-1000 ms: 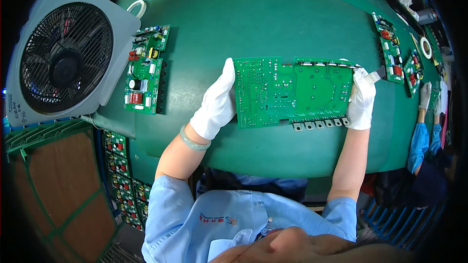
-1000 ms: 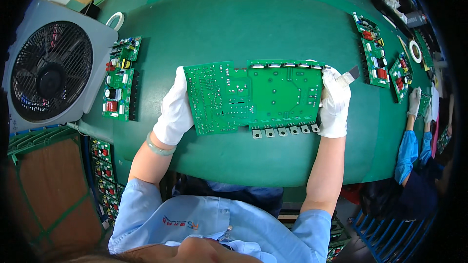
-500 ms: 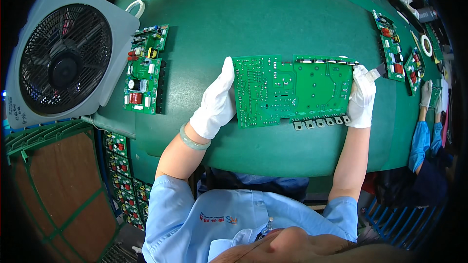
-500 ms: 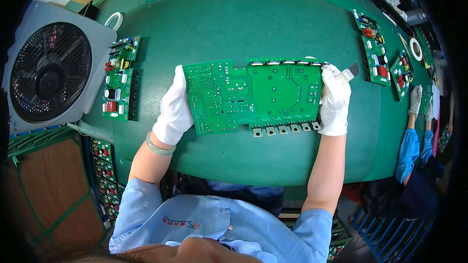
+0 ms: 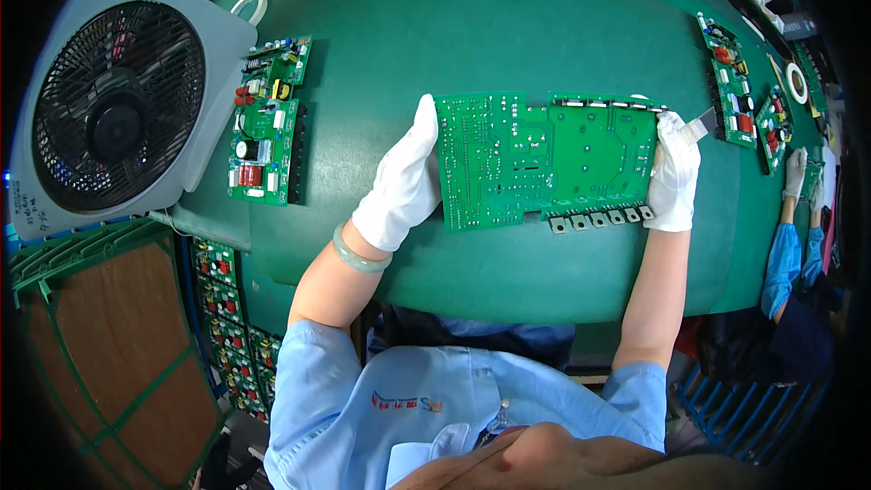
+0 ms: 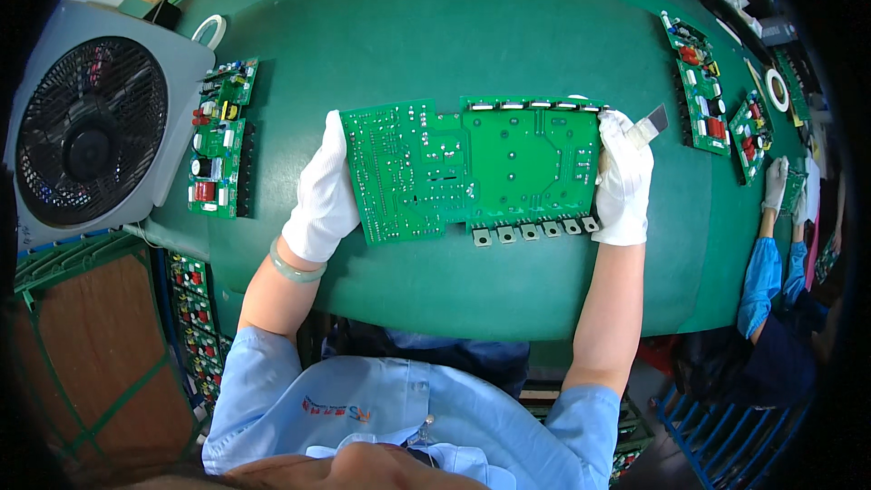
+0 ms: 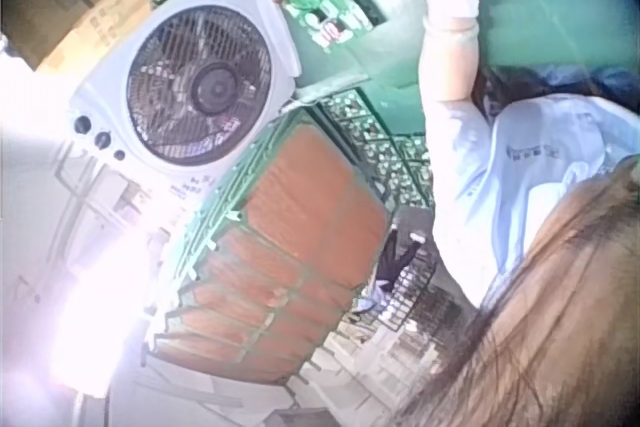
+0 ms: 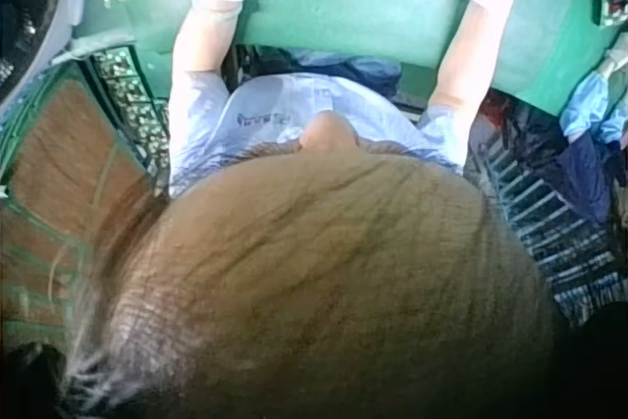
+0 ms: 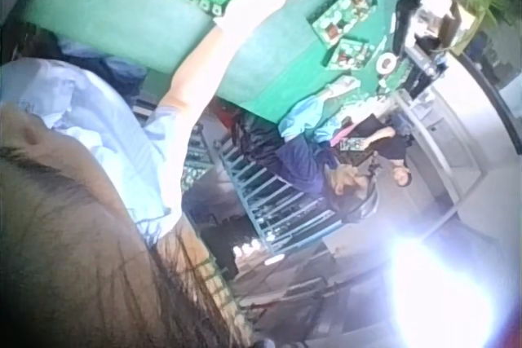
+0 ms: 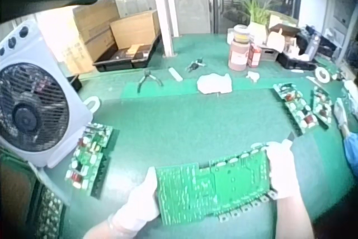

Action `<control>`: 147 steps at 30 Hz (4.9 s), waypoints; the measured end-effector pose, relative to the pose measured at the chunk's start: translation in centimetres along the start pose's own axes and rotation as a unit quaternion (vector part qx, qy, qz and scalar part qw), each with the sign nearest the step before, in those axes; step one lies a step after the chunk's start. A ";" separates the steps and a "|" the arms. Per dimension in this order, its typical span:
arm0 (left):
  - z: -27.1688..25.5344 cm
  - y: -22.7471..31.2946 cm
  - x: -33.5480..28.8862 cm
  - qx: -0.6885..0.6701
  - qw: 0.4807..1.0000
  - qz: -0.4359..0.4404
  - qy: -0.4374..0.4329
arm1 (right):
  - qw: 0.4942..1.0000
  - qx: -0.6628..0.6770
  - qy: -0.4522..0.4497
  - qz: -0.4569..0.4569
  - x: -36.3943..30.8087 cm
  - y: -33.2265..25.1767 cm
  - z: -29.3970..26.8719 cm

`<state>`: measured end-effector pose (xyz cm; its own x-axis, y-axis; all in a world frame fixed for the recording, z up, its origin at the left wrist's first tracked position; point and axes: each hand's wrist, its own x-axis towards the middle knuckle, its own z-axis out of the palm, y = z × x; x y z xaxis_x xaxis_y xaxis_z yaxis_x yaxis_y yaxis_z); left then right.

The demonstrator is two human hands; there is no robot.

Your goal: The person inspects green circuit boards at a workstation, picking them up, turning them over to view both sides, and placing them into a green storage bin. The person handles the boards with gloved hands, examining components and connectors before stacking them.

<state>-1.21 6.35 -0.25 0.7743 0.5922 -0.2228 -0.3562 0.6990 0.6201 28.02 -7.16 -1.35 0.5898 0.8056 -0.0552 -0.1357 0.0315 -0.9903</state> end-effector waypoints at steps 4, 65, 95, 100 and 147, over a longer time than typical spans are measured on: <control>0.3 0.2 0.0 0.013 1.000 -0.004 0.003 | 1.000 0.014 0.019 0.009 0.1 0.5 0.0; 1.1 2.1 0.0 0.197 0.978 0.041 -0.058 | 0.999 0.030 0.023 -0.020 0.2 0.0 0.5; -0.7 1.8 1.4 0.486 0.844 -0.007 0.225 | 0.967 -0.200 -0.056 0.147 0.1 -1.8 -0.2; -1.5 1.5 2.3 0.464 0.848 0.086 0.241 | 0.992 -0.077 -0.020 0.103 -0.6 -2.7 0.6; -2.1 1.2 1.6 0.212 0.908 0.302 0.197 | 0.987 -0.067 -0.116 0.094 -2.3 -4.1 0.3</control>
<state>-1.47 8.99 -1.42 0.2274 0.9722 0.0552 -0.3563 0.0303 0.9339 26.97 -8.98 2.92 0.3639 0.9042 -0.2238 -0.1100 -0.1969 -0.9742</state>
